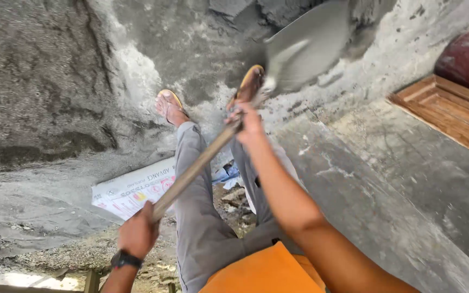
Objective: Mix cement and sand with water using a shovel and trowel on a concrete floor
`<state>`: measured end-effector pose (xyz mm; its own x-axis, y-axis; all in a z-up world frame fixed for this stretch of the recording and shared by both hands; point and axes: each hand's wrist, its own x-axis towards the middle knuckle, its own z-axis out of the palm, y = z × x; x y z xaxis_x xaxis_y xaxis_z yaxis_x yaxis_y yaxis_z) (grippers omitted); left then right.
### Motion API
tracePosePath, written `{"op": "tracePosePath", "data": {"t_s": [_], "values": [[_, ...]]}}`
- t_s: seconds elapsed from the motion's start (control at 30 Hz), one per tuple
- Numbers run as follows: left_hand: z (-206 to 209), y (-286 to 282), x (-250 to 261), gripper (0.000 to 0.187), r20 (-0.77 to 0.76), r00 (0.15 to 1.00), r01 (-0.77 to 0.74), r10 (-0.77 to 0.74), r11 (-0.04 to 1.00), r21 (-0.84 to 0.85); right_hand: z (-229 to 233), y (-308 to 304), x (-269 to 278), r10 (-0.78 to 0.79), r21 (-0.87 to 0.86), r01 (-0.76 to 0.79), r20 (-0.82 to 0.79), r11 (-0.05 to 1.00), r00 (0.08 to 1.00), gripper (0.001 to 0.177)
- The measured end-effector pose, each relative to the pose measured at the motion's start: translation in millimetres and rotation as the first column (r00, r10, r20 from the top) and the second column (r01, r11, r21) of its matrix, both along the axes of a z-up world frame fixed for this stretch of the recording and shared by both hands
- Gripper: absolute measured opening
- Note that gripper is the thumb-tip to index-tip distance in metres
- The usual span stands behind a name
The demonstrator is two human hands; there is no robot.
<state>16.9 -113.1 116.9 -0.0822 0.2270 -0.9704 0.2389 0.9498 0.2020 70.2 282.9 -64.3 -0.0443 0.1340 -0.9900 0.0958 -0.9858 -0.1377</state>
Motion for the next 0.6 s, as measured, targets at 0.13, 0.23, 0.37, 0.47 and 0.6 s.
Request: {"op": "tracePosePath", "data": {"t_s": [0.13, 0.23, 0.37, 0.47, 0.6], "values": [[18, -87, 2, 0.028, -0.129, 0.992, -0.028, -0.004, 0.969, -0.245, -81, -144, -36, 0.072, -0.168, -0.043, 0.175, 0.985, 0.982, 0.022], [44, -131, 7, 0.057, -0.081, 0.997, -0.037, -0.008, 0.840, -0.542, -61, -219, -84, 0.195, -0.400, -0.154, 0.063, 0.903, 0.979, 0.013], [49, -98, -19, 0.045, -0.131, 0.983, 0.011, -0.129, 0.751, -0.660, -91, -235, -98, 0.309, -0.467, -0.253, 0.045, 0.847, 0.950, 0.013], [-8, -49, -42, 0.033, -0.097, 0.988, 0.044, -0.121, 0.820, -0.571, -168, -172, -90, 0.311, -0.436, -0.267, 0.031, 0.859, 0.950, 0.012], [-100, 74, -32, 0.017, -0.268, 0.958, 0.028, -0.100, 0.966, -0.258, -250, 21, -64, 0.332, -0.311, -0.335, -0.064, 0.890, 0.941, 0.018]]}}
